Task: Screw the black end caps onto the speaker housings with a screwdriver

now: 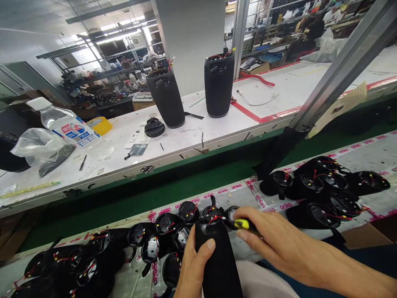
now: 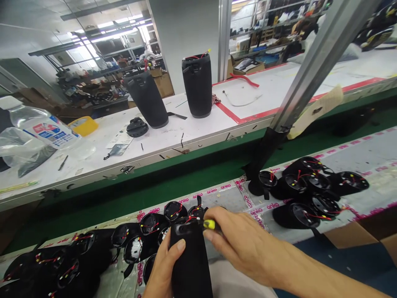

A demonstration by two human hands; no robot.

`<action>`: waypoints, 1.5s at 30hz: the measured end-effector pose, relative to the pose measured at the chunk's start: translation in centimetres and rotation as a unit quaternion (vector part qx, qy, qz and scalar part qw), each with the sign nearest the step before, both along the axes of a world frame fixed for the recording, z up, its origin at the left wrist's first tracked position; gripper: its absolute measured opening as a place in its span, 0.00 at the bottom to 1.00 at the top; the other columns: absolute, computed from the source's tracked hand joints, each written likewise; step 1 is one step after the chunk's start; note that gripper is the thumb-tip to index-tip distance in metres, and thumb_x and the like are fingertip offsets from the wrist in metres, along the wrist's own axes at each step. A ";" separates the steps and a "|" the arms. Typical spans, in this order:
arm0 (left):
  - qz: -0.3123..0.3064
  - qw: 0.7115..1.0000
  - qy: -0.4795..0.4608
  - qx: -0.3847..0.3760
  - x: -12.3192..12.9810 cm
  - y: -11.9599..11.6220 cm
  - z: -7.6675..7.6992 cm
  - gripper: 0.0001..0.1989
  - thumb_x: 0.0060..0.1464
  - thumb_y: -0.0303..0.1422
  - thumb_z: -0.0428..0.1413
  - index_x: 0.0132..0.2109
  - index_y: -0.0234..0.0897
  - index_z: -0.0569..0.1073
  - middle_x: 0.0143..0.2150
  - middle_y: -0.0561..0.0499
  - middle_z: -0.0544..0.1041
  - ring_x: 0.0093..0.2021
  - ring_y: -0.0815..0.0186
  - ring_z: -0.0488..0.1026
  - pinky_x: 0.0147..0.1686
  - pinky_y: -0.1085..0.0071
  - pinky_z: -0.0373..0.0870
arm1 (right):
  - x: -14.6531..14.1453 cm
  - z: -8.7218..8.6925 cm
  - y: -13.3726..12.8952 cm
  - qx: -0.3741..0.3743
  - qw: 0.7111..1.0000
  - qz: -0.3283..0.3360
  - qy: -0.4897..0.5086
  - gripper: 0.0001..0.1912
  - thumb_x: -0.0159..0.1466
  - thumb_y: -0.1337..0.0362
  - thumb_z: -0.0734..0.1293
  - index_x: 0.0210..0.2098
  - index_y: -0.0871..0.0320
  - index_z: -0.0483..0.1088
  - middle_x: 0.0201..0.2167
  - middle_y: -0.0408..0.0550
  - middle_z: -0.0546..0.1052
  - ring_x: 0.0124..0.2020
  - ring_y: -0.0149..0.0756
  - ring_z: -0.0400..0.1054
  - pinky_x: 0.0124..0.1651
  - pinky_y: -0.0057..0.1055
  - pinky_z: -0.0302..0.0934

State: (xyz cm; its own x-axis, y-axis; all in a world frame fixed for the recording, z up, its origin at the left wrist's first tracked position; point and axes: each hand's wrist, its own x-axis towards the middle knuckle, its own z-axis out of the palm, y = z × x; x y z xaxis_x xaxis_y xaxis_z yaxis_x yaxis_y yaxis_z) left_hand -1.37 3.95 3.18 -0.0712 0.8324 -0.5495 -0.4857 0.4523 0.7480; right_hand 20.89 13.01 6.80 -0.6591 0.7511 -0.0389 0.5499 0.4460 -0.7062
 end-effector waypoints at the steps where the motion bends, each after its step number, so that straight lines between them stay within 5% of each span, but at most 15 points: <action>1: -0.009 1.000 0.007 -0.004 -0.2 0.0 0.1 0.34 0.54 0.46 0.68 0.65 0.42 0.74 0.60 0.39 0.82 0.63 0.41 0.75 0.64 0.49 0.69 | -0.2 0.3 -0.2 0.047 0.998 0.037 -0.017 0.13 0.78 0.55 0.56 0.53 0.50 0.68 0.46 0.45 0.80 0.40 0.40 0.77 0.42 0.37 0.67; 5: -0.030 0.999 0.027 0.023 -0.8 0.1 0.3 0.35 0.48 0.47 0.71 0.61 0.40 0.76 0.58 0.38 0.83 0.61 0.39 0.77 0.63 0.47 0.70 | -1.4 0.0 -0.5 0.186 0.969 0.124 -0.103 0.02 0.75 0.63 0.63 0.44 0.53 0.67 0.35 0.43 0.77 0.30 0.41 0.74 0.30 0.36 0.55; 9: -0.032 0.996 0.061 0.054 -0.8 0.3 0.6 0.34 0.47 0.46 0.71 0.60 0.38 0.78 0.57 0.39 0.84 0.62 0.39 0.76 0.64 0.47 0.69 | -2.2 -0.4 -0.3 0.254 0.946 0.141 -0.142 0.06 0.74 0.61 0.65 0.40 0.53 0.64 0.31 0.42 0.75 0.27 0.42 0.71 0.26 0.38 0.43; 26: -0.075 0.975 0.206 0.042 -0.9 0.3 1.2 0.38 0.47 0.51 0.70 0.61 0.39 0.72 0.61 0.40 0.80 0.63 0.41 0.74 0.66 0.48 0.64 | -1.9 0.0 0.3 0.291 0.924 0.183 -0.165 0.04 0.73 0.65 0.65 0.41 0.53 0.64 0.31 0.42 0.74 0.27 0.41 0.71 0.26 0.40 0.41; 35: -0.079 0.960 0.268 0.035 -0.4 0.3 1.7 0.38 0.46 0.49 0.69 0.60 0.39 0.71 0.56 0.42 0.83 0.58 0.45 0.77 0.60 0.54 0.67 | -1.7 0.3 0.6 0.317 0.910 0.217 -0.158 0.10 0.71 0.63 0.69 0.36 0.53 0.63 0.29 0.41 0.73 0.25 0.36 0.65 0.24 0.41 0.30; 45: -0.074 0.946 0.313 0.042 0.0 0.6 1.6 0.35 0.44 0.48 0.69 0.57 0.39 0.73 0.54 0.43 0.84 0.57 0.46 0.78 0.58 0.55 0.70 | -1.4 0.1 0.7 0.309 0.910 0.232 -0.150 0.11 0.65 0.68 0.72 0.34 0.52 0.65 0.27 0.39 0.71 0.24 0.36 0.60 0.25 0.40 0.31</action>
State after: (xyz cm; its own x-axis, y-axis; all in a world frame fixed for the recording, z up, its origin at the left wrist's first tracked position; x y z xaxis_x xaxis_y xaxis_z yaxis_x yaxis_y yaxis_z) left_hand -1.42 4.50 4.78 -0.2400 0.8974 -0.3702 0.1278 0.4073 0.9043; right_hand 19.53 13.71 6.93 -0.9400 0.3347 0.0661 0.3283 0.9402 -0.0911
